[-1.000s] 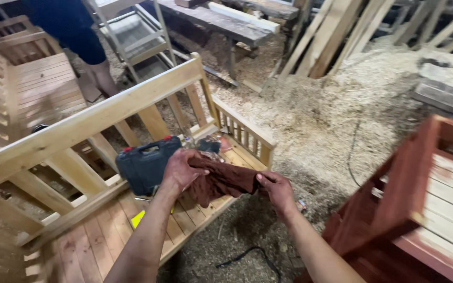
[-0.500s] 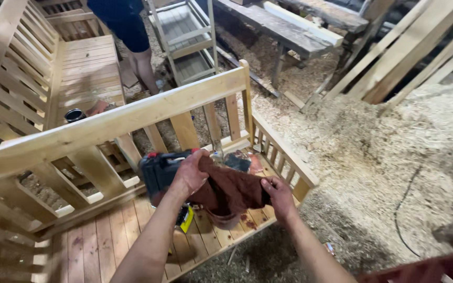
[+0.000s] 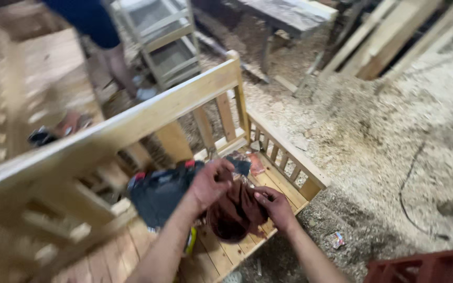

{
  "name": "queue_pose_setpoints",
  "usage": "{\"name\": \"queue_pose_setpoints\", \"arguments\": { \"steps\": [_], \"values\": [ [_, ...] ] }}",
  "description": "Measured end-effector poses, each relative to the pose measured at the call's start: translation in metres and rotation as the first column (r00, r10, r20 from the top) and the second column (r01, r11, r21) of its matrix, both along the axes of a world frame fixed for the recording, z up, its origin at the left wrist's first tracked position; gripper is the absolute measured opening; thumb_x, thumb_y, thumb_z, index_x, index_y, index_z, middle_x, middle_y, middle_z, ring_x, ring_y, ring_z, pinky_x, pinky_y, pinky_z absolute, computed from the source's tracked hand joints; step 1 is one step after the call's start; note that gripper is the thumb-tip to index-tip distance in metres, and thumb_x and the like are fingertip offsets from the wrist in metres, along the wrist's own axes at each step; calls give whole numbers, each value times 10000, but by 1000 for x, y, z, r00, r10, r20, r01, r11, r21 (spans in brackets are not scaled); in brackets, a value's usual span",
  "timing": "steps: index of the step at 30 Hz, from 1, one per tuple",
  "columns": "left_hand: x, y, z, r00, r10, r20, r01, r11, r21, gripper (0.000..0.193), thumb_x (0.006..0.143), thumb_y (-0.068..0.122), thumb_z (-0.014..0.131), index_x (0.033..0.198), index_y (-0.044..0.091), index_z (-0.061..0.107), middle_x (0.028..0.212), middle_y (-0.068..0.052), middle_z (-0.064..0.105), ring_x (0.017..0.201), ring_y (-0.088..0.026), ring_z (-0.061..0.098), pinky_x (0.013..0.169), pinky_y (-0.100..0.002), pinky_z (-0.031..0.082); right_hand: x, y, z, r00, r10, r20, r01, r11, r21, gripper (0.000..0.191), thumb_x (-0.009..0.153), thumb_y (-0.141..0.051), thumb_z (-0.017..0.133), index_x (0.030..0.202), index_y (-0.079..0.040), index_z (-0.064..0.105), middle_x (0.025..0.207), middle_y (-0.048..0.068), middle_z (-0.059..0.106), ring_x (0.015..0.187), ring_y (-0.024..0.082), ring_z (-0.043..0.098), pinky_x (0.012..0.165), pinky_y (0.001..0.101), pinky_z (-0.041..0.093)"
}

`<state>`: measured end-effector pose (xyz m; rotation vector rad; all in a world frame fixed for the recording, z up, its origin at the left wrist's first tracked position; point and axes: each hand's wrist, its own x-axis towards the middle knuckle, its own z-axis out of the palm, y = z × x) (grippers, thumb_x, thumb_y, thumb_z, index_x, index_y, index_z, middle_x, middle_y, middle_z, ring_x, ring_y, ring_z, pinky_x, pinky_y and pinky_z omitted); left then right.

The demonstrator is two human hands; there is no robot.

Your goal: The person applies reddish-brown stain to a wooden slatted tray using a cloth. They repeatedly dip the cloth into a container of stain and wipe the surface and edges of the tray, gradually covering more area.

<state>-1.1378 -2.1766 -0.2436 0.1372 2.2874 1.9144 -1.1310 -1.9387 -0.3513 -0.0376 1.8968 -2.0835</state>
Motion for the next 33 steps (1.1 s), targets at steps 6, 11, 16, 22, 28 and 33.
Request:
{"name": "queue_pose_setpoints", "arguments": {
  "steps": [6,11,16,22,28,33],
  "values": [
    [-64,-30,-112,998,-58,14,58,902,-429,620,710,-42,725,1289,107,556,1085,-132,648,1002,-309,667,846,-364,554,-47,-72,-84,988,105,117,-147,878,455,288,936,-193,689,1212,-133,748,1104,66,795,968,146,737,883,299,597],
    [-103,-45,-235,948,-250,199,315,637,-704,328,810,71,680,1138,80,667,1108,-182,671,1068,-379,658,919,-429,540,-68,-120,-154,989,38,140,-117,784,610,370,960,-238,662,1326,-183,677,1204,43,712,1019,118,669,913,297,543],
    [-134,-40,-308,693,-465,551,718,377,-585,325,804,83,660,1120,131,719,1134,-173,697,1119,-375,670,937,-442,556,-83,-129,-212,900,-90,427,-28,965,262,335,1003,-311,609,1302,-180,682,1040,22,708,863,117,634,755,302,568],
    [-118,18,-353,532,-530,660,814,107,-570,306,825,106,663,1118,162,730,1119,-157,704,1087,-367,676,924,-446,553,-43,-79,-270,850,-56,523,6,995,98,352,1021,-278,603,1366,-230,655,1193,-27,604,980,103,596,822,310,576],
    [-123,50,-409,489,-547,680,816,10,-578,287,846,129,667,1116,192,740,1103,-142,710,1055,-360,682,912,-450,551,-44,-65,-307,735,-16,678,151,978,-140,465,1026,-247,649,1478,-219,541,1326,53,515,1166,225,488,976,402,440],
    [-123,51,-414,461,-588,665,817,-11,-576,273,863,148,670,1115,218,749,1091,-129,715,1028,-354,687,901,-453,548,-38,-47,-298,745,-141,652,256,963,-84,555,987,-310,607,1511,-180,478,1549,98,494,1471,251,423,1188,503,395]
  ]
}}
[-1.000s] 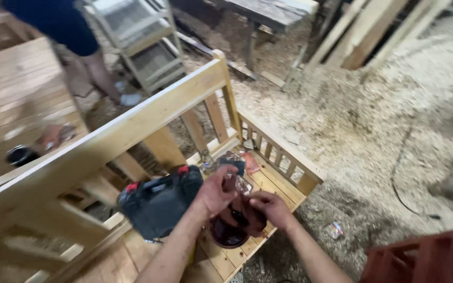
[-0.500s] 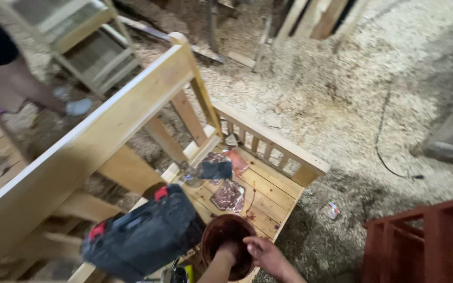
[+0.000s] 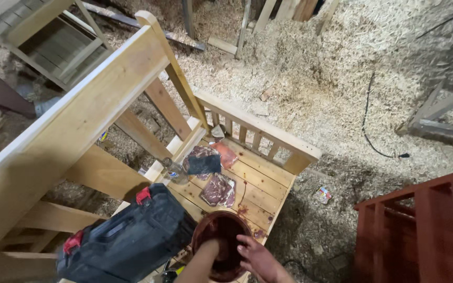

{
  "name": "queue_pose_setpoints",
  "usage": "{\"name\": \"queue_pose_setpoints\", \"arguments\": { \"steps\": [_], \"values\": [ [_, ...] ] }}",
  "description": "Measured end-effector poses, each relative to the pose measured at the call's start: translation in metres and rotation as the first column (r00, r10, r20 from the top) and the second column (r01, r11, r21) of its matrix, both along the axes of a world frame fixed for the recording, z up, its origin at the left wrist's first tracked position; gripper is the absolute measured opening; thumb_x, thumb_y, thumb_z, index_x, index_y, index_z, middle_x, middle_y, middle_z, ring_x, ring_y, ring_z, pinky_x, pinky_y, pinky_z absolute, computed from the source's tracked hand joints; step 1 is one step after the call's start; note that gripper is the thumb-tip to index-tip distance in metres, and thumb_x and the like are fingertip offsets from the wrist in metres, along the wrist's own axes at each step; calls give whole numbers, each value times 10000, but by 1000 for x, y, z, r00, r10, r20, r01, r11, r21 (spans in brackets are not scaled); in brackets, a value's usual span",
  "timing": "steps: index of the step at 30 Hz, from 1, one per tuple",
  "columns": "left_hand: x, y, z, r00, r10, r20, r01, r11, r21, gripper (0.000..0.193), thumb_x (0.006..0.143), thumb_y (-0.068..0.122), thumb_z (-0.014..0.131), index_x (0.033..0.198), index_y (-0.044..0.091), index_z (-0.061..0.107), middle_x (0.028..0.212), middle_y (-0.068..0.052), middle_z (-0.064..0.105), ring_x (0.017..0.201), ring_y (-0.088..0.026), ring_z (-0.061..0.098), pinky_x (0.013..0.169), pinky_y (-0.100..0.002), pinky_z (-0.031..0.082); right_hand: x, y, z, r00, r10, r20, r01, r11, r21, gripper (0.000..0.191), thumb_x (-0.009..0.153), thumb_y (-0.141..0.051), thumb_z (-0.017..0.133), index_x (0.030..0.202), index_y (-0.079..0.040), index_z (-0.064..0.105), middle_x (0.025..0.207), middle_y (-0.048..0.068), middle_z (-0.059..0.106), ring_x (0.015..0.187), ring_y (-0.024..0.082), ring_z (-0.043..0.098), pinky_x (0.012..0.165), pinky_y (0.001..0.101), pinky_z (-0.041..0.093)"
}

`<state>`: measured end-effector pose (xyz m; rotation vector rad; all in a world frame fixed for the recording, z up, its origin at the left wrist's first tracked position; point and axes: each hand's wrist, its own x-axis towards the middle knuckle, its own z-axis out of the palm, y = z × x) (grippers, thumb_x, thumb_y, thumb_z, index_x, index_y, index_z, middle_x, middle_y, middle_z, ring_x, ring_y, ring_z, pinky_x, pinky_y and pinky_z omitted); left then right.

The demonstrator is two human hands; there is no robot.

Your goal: The person applies reddish-brown stain to a wooden slatted tray using a cloth. They repeatedly dip the cloth into a container of stain and wipe the surface and edges of the tray, gradually covering more area.

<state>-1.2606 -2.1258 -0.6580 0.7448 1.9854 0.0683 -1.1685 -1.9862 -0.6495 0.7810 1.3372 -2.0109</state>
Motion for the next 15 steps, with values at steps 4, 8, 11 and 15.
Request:
{"name": "queue_pose_setpoints", "arguments": {
  "steps": [4,8,11,15],
  "values": [
    [8,-6,32,998,-55,-16,56,994,94,262,877,163,673,1113,238,757,1081,-119,720,1007,-349,691,893,-456,546,7,9,26,1000,5,3,-5,996,85,575,1010,-402,546,1532,-189,437,1591,48,442,1467,188,383,1184,527,373],
    [20,-9,109,997,-31,-68,50,952,301,251,891,179,675,1112,259,764,1070,-109,724,985,-344,696,884,-458,545,11,10,43,984,-74,160,68,997,42,499,1021,-446,448,1448,-197,519,1417,27,645,1249,194,561,1028,480,414],
    [35,-24,177,983,169,-76,-103,840,533,224,848,157,699,1046,226,777,1034,-95,750,973,-331,704,881,-447,550,23,6,48,991,-100,-87,70,953,-295,503,1087,-457,457,1238,-20,656,1015,147,706,917,289,655,877,450,558],
    [48,-32,217,919,388,-66,-271,746,608,187,856,161,666,1008,188,772,986,-82,776,957,-283,746,863,-415,583,35,-1,47,977,-158,-141,100,930,-353,291,1040,-281,510,1167,-60,650,1065,72,735,1004,201,682,945,361,538]
  ]
}}
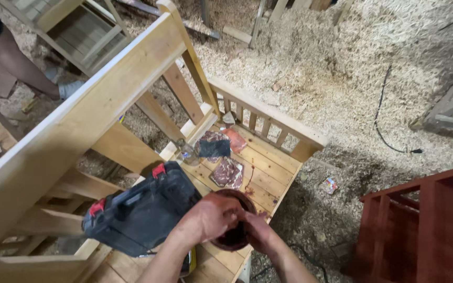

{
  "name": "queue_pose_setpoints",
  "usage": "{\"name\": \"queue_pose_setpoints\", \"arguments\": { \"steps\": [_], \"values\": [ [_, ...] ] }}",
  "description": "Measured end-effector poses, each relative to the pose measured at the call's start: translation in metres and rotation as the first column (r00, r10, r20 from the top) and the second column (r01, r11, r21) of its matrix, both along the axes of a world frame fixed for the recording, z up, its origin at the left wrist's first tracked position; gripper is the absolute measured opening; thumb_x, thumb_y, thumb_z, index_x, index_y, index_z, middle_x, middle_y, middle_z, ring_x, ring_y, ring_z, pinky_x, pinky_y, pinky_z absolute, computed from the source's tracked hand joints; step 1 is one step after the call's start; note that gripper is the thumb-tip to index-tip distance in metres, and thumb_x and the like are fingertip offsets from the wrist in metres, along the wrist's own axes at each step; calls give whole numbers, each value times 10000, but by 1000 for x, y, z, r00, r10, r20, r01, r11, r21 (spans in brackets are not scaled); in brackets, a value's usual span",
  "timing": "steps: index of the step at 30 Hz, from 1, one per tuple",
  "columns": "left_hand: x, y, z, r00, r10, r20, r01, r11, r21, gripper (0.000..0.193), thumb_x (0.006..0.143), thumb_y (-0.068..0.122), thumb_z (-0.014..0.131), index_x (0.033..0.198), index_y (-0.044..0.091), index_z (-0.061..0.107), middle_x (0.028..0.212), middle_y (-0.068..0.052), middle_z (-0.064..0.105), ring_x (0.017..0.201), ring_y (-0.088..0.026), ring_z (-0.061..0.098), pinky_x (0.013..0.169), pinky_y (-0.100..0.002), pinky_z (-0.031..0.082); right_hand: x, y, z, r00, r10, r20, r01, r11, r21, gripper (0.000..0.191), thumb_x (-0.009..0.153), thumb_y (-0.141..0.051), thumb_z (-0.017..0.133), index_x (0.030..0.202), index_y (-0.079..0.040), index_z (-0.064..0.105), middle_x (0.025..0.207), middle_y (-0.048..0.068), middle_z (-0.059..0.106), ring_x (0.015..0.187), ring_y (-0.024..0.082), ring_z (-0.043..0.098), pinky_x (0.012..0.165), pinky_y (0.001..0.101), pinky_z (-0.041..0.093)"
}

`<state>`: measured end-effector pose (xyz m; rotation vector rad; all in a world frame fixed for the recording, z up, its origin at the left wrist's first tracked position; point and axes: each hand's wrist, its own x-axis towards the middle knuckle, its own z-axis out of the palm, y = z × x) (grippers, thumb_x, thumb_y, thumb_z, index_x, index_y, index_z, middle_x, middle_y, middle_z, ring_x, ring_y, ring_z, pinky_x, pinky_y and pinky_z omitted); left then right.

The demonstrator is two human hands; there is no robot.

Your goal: The person applies reddish-brown stain to a wooden slatted tray using a cloth. They repeatedly dip the cloth into a container of stain and wipe the surface and edges of the tray, gradually covering more area.

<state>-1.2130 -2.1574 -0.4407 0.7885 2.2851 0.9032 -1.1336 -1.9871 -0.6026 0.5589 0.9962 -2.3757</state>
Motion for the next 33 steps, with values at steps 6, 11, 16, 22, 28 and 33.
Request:
{"name": "queue_pose_setpoints", "arguments": {
  "steps": [6,11,16,22,28,33],
  "values": [
    [-3,29,-93,998,-64,28,69,961,-269,222,846,154,681,1054,147,760,1077,-111,745,1031,-329,698,873,-442,554,7,7,-7,968,-27,251,28,1000,0,472,1025,-367,491,1315,-14,605,1286,122,711,1173,245,656,1062,404,487],
    [6,71,-185,999,10,49,17,851,-524,281,943,162,571,1147,119,759,1202,-163,710,1136,-349,696,955,-443,561,14,21,-22,969,1,249,-32,992,118,651,997,-413,538,1551,-105,387,1640,112,411,1505,248,338,1240,509,265],
    [21,106,-218,981,15,193,109,781,-615,308,921,122,578,1168,129,762,1150,-140,724,1055,-305,691,892,-411,564,18,31,-43,955,16,298,-64,986,154,797,977,-466,527,1635,-176,184,1737,62,51,1590,280,-63,1204,687,-62],
    [22,117,-233,964,-8,265,178,759,-626,354,895,73,586,1192,141,765,1089,-111,740,958,-252,685,817,-373,566,18,41,-62,964,2,265,-35,992,122,811,973,-457,566,1636,-198,176,1745,61,69,1581,322,-84,1230,625,-64],
    [10,88,-205,938,65,341,119,861,-494,410,869,24,594,1217,153,768,1027,-83,756,861,-200,680,741,-334,569,30,53,-53,954,1,300,-45,990,137,803,984,-454,546,1635,-175,166,1735,72,77,1597,298,-29,1255,601,-5],
    [16,63,-122,831,102,546,-17,987,-158,462,847,-17,600,1237,162,770,976,-59,770,780,-156,675,678,-302,571,25,55,-20,993,14,115,-22,998,64,713,1001,-505,573,1521,-33,451,1581,188,496,1453,313,451,1193,469,362]
  ]
}}
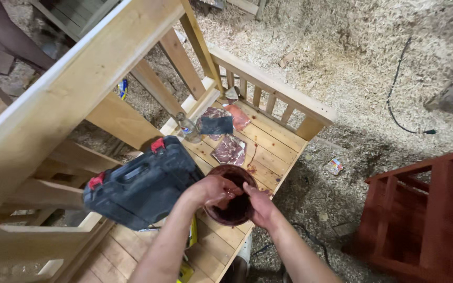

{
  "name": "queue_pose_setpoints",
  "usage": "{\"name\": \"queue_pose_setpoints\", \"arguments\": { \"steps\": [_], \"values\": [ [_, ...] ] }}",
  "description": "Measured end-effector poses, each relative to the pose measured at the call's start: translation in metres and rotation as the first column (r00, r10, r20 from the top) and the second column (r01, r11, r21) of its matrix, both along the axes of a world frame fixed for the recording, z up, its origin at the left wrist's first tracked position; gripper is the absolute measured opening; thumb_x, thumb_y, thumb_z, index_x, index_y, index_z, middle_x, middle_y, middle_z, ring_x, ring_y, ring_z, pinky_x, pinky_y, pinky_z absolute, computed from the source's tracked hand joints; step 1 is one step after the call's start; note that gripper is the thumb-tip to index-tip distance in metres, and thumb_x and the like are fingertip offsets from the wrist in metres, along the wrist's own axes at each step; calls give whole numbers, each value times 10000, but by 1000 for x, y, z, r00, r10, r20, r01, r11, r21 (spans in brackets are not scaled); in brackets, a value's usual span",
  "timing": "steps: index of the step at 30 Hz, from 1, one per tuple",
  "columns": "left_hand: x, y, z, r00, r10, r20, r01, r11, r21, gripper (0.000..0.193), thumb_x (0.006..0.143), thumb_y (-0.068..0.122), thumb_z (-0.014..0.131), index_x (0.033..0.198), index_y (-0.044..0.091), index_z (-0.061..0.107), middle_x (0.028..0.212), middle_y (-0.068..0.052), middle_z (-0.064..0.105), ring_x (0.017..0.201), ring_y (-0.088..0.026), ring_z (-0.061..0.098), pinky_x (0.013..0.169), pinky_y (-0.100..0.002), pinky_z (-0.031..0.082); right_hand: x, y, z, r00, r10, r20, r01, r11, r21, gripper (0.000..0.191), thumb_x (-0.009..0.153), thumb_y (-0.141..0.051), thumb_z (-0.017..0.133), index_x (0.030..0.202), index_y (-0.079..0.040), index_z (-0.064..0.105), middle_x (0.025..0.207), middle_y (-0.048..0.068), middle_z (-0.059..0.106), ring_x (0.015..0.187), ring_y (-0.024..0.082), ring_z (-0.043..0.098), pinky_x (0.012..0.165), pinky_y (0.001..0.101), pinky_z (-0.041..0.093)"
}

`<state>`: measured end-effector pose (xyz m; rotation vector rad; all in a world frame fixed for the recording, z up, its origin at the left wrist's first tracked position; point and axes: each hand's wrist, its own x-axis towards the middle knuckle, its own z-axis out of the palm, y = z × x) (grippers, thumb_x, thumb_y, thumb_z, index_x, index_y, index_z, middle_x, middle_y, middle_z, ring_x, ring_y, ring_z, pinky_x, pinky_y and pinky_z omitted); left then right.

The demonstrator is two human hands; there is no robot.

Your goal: The person applies reddish-brown stain to a wooden slatted tray using a cloth. They repeatedly dip the cloth into a container of stain and wipe the surface and edges of the tray, gradually covering more area.

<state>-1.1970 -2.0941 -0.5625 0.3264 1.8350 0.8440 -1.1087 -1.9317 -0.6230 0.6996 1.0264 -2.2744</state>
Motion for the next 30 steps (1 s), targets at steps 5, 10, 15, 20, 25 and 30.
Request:
{"name": "queue_pose_setpoints", "arguments": {
  "steps": [5,10,15,20,25,30],
  "values": [
    [42,-22,97,994,32,-108,-2,964,265,370,900,7,629,1241,108,731,1130,-46,780,986,-110,705,891,-251,567,4,-6,48,978,86,188,-93,995,31,662,914,-604,495,1348,-115,603,1240,133,724,1076,317,696,796,511,536],
    [61,-46,125,900,248,359,-424,692,584,264,955,-27,614,1206,-29,694,1160,-96,760,1061,-167,715,954,-310,574,6,-23,57,989,-47,143,65,991,-120,366,996,-303,557,1233,-38,643,1090,165,745,955,311,732,866,472,618],
    [44,-56,84,789,563,247,-601,619,506,316,930,6,641,1246,-15,646,1068,-56,771,933,-136,733,846,-281,608,10,-24,54,956,-191,223,206,978,-43,269,936,-93,484,1122,-23,667,1027,174,746,933,308,743,899,473,615],
    [45,-34,34,838,546,-23,-541,835,98,512,883,165,767,1371,150,610,892,-106,698,579,-161,514,439,-327,382,11,-14,62,969,-215,119,227,969,-99,361,962,-156,394,1118,27,664,1005,179,761,929,308,739,896,462,610],
    [63,4,5,781,620,79,-624,779,63,569,963,516,647,1381,132,674,1093,-104,730,835,-187,624,660,-328,493,11,-15,67,947,-309,86,311,950,-7,357,1033,-226,365,1156,-5,617,1046,157,728,963,300,716,911,488,598],
    [83,13,-8,90,658,747,-983,181,-41,724,892,642,581,1388,116,619,1310,-76,706,1260,-291,636,1016,-503,539,5,-17,62,930,-316,188,331,942,-56,400,1040,-240,325,1195,-27,626,1151,174,705,1056,314,703,970,545,580]
  ]
}}
